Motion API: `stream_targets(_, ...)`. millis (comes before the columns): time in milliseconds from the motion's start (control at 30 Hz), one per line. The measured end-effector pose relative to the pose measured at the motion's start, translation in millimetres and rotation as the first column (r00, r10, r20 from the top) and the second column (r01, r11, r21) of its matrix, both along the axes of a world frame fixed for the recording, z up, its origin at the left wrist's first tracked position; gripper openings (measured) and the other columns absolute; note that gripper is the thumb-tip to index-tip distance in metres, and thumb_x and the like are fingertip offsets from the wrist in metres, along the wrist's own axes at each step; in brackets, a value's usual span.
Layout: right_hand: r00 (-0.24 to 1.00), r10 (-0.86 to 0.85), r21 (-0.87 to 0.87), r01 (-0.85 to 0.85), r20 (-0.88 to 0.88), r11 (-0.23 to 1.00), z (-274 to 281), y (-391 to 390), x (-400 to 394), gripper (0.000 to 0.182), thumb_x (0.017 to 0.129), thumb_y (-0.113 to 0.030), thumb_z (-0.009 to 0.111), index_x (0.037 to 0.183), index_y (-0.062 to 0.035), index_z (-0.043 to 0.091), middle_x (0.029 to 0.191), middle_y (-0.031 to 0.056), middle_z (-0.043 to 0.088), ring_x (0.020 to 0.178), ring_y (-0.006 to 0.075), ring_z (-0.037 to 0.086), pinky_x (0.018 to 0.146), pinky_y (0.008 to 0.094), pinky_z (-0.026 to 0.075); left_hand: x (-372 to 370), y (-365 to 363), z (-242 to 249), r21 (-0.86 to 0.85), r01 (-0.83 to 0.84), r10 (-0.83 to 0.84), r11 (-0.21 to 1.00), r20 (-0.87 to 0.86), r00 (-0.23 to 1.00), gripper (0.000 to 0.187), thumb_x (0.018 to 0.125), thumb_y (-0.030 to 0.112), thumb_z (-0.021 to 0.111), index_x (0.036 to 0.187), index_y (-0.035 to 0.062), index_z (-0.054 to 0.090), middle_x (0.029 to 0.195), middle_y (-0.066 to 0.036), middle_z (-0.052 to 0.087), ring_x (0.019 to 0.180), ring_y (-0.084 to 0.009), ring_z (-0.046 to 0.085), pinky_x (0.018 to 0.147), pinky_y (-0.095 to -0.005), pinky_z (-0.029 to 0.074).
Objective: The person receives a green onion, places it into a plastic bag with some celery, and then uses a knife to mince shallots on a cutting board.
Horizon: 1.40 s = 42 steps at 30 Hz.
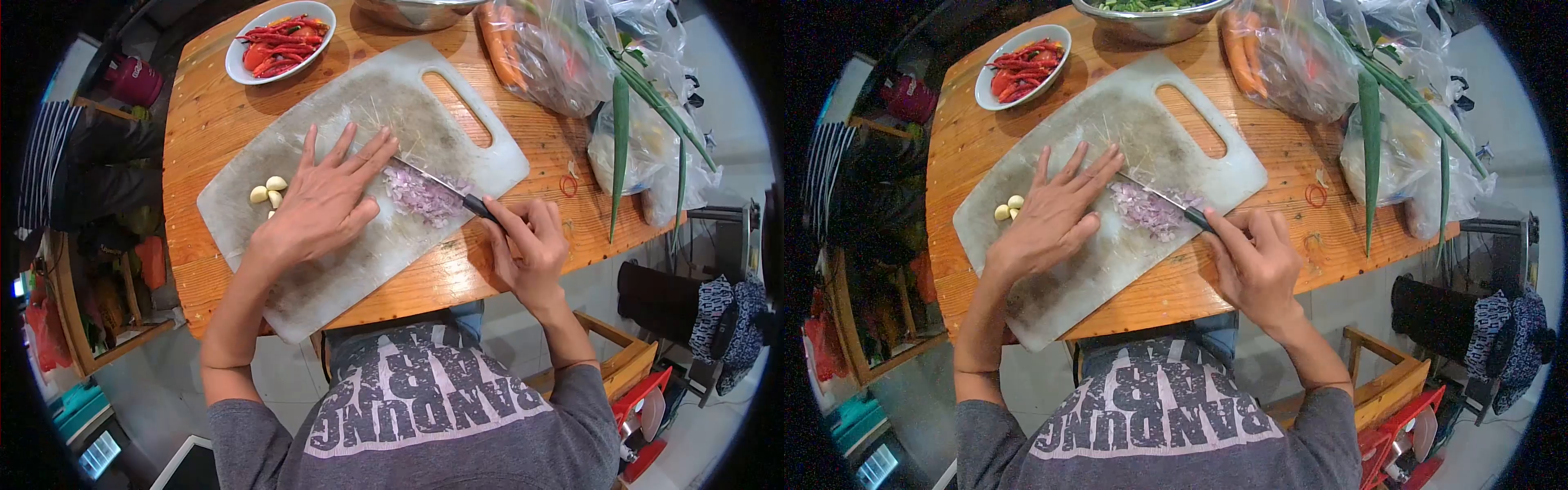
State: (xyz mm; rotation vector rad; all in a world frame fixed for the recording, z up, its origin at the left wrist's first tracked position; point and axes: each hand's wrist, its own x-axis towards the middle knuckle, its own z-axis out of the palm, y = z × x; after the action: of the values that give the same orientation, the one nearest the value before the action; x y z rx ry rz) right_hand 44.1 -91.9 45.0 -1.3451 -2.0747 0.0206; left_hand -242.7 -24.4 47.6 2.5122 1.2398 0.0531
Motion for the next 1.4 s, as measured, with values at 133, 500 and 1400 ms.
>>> stream_targets(133, 1.000, 0.025, -0.019, -0.025, -0.002, 1.000, -5, 12, 7, 0.035, 0.074, -0.003, 0.083, 0.108, -0.0066, 0.077, 0.079, 0.0052, 0.057, 0.074, 0.0218, 0.055, 0.060, 0.0333, 0.044, -4, 1, -7, -0.026, -0.012, 0.013, 1.000, 0.048, 0.999, 0.080, 0.090, 0.030, 0.042, 0.165, 0.0166, 0.019, 0.171, -0.004, 0.020, 0.157, -0.0381, 0.012, 0.123, -0.0660, -0.005)
stream_targets(500, 1.000, 0.010, 0.009, -0.010, 0.025, 1.000, -8, 10, 19, 0.037, 0.074, -0.004, 0.082, 0.111, -0.0091, 0.078, 0.083, 0.0049, 0.060, 0.075, 0.0223, 0.056, 0.061, 0.0340, 0.046, 5, -1, 1, -0.053, -0.002, 0.002, 0.999, 0.016, 1.000, 0.079, 0.090, 0.032, 0.041, 0.165, 0.0190, 0.019, 0.172, -0.002, 0.019, 0.157, -0.0420, 0.008, 0.122, -0.0677, -0.004)
stream_targets(1400, 0.997, 0.047, 0.007, -0.047, 0.063, 0.999, 14, 13, 6, 0.034, 0.078, -0.006, 0.080, 0.111, -0.0092, 0.077, 0.084, 0.0055, 0.059, 0.076, 0.0234, 0.054, 0.062, 0.0348, 0.046, -16, 3, -5, -0.088, 0.051, -0.040, 0.995, 0.122, 0.992, 0.071, 0.099, 0.042, 0.037, 0.165, 0.0192, 0.021, 0.171, -0.005, 0.021, 0.158, -0.0345, 0.012, 0.124, -0.0635, -0.006)
